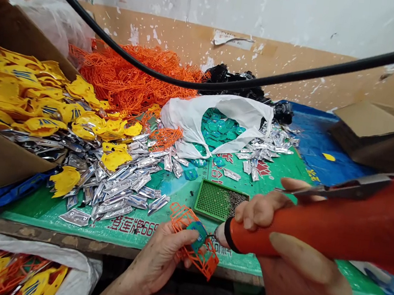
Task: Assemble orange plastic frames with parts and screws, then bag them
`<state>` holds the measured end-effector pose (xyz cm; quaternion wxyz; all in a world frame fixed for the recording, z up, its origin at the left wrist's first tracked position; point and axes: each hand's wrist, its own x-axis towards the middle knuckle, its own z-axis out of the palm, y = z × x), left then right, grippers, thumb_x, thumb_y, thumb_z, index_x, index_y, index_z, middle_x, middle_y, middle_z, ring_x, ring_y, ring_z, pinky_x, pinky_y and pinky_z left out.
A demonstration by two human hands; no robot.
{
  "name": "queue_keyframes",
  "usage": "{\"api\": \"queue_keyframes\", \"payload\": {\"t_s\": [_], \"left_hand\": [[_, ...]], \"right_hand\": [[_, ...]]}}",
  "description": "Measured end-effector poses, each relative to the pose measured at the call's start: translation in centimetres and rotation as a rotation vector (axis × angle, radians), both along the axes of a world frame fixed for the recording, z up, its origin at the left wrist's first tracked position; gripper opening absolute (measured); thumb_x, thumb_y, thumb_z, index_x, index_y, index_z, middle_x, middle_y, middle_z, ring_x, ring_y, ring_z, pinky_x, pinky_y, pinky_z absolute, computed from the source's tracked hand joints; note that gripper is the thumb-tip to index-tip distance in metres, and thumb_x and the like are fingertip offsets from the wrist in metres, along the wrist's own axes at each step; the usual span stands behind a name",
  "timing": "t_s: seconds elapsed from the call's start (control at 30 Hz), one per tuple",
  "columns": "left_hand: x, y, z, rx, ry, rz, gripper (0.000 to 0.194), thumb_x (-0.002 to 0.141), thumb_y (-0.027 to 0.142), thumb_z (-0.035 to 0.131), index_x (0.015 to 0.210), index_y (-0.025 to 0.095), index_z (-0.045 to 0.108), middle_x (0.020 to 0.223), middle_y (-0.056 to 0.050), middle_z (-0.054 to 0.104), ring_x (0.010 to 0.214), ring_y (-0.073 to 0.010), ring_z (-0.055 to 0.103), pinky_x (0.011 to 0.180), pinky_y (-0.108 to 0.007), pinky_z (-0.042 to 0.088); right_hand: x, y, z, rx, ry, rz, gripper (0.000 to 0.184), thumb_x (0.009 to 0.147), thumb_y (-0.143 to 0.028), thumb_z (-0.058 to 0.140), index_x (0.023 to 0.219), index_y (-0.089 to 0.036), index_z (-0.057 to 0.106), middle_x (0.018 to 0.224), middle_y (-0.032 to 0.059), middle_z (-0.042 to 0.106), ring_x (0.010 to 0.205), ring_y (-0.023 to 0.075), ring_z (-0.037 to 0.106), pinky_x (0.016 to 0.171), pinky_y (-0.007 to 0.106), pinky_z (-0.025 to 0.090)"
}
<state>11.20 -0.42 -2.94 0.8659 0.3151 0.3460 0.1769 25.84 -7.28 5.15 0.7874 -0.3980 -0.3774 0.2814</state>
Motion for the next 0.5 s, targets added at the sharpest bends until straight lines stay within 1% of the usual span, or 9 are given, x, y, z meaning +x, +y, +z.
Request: {"api": "queue_keyframes", "payload": {"t_s": [0.13, 0.3, 0.43, 0.5], "left_hand": [[0.0, 0.0, 0.0, 0.010, -0.007, 0.001, 0.021, 0.071, 0.029, 0.073, 0.081, 0.013, 0.064, 0.062, 0.000, 0.061, 0.049, -0.0081, 0.053, 0.038, -0.016, 0.036], [0.0, -0.3, 0.4, -0.014, 0.027, 0.018, 0.026, 0.066, 0.031, 0.077, 0.078, 0.014, 0.062, 0.063, 0.001, 0.060, 0.054, -0.0107, 0.059, 0.039, -0.016, 0.036], [0.1, -0.3, 0.8, 0.009, 0.050, 0.023, 0.026, 0.066, 0.033, 0.076, 0.079, 0.014, 0.063, 0.060, 0.002, 0.059, 0.051, -0.0098, 0.057, 0.039, -0.017, 0.034], [0.2, -0.4, 1.0, 0.030, 0.061, 0.019, 0.027, 0.066, 0.034, 0.076, 0.081, 0.015, 0.065, 0.062, 0.001, 0.061, 0.052, -0.0103, 0.057, 0.040, -0.018, 0.035]], "right_hand": [[-0.2, 0.1, -0.1, -0.014, -0.022, -0.005, 0.042, 0.073, -0.027, 0.073, 0.111, -0.030, 0.057, 0.069, -0.0043, 0.061, 0.059, 0.0146, 0.057, 0.062, 0.035, 0.051], [-0.6, 0.4, -0.4, -0.010, -0.011, 0.011, 0.043, 0.072, -0.024, 0.075, 0.110, -0.031, 0.057, 0.068, -0.0053, 0.061, 0.059, 0.0136, 0.057, 0.062, 0.034, 0.051], [-0.5, 0.3, -0.3, 0.004, -0.006, 0.018, 0.043, 0.072, -0.022, 0.074, 0.111, -0.030, 0.058, 0.068, -0.0049, 0.060, 0.059, 0.0140, 0.058, 0.060, 0.034, 0.051], [0.0, 0.3, -0.1, 0.003, -0.012, -0.019, 0.044, 0.071, -0.020, 0.072, 0.111, -0.030, 0.058, 0.067, -0.0046, 0.060, 0.058, 0.0148, 0.057, 0.060, 0.035, 0.051]]}}
